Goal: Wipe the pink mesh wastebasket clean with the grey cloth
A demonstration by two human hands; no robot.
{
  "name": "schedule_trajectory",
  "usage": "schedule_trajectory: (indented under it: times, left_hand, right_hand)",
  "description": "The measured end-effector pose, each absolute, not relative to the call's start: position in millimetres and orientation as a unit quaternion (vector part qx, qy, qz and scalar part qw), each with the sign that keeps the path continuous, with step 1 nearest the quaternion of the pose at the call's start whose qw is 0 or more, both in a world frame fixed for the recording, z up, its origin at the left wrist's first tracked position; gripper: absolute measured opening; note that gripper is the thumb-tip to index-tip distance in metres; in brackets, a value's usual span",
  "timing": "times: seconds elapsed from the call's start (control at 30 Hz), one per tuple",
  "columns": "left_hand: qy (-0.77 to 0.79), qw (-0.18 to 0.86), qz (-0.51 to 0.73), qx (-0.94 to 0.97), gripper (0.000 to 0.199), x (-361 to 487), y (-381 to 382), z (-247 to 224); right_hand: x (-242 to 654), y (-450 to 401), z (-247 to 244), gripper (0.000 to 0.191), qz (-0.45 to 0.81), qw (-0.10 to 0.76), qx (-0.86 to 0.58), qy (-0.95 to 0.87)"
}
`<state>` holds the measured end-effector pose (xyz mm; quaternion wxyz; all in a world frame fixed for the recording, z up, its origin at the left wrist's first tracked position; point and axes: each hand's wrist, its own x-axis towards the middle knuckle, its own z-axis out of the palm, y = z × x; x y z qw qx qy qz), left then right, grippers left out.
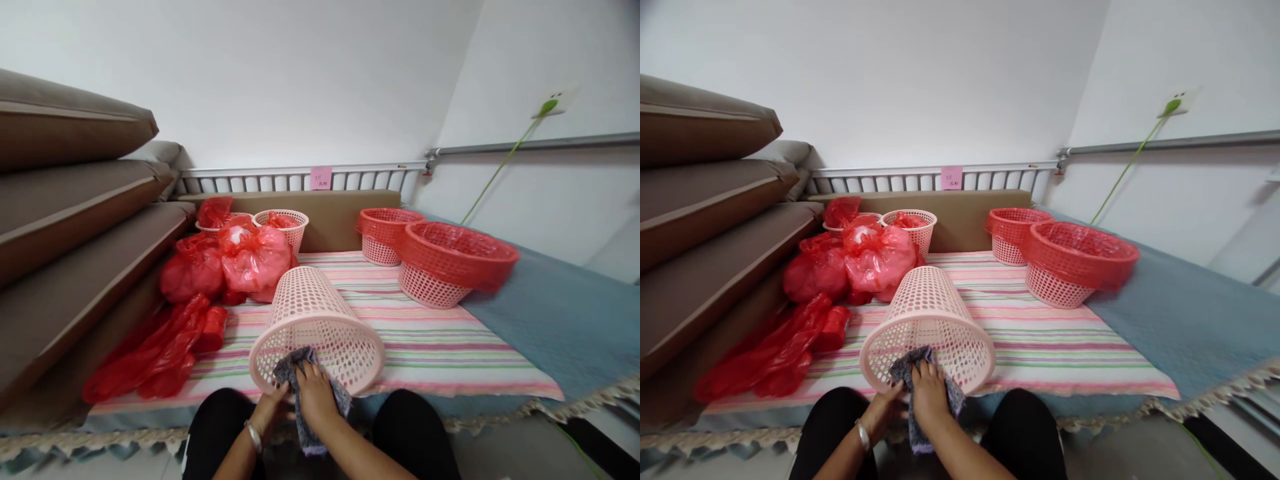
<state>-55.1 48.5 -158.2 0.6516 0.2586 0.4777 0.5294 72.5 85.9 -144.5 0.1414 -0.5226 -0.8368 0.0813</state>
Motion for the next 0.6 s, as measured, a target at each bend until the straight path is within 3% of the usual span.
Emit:
schedule_trajectory:
  times: [0.6]
  left_hand:
    - [0.505,0.592,0.559,0.287,0.069,-84.2,40.7,-147.4]
  right_hand:
    - [74.6,85.2,-135.9,0.047,0.070,0.099,-0.520,-0.845]
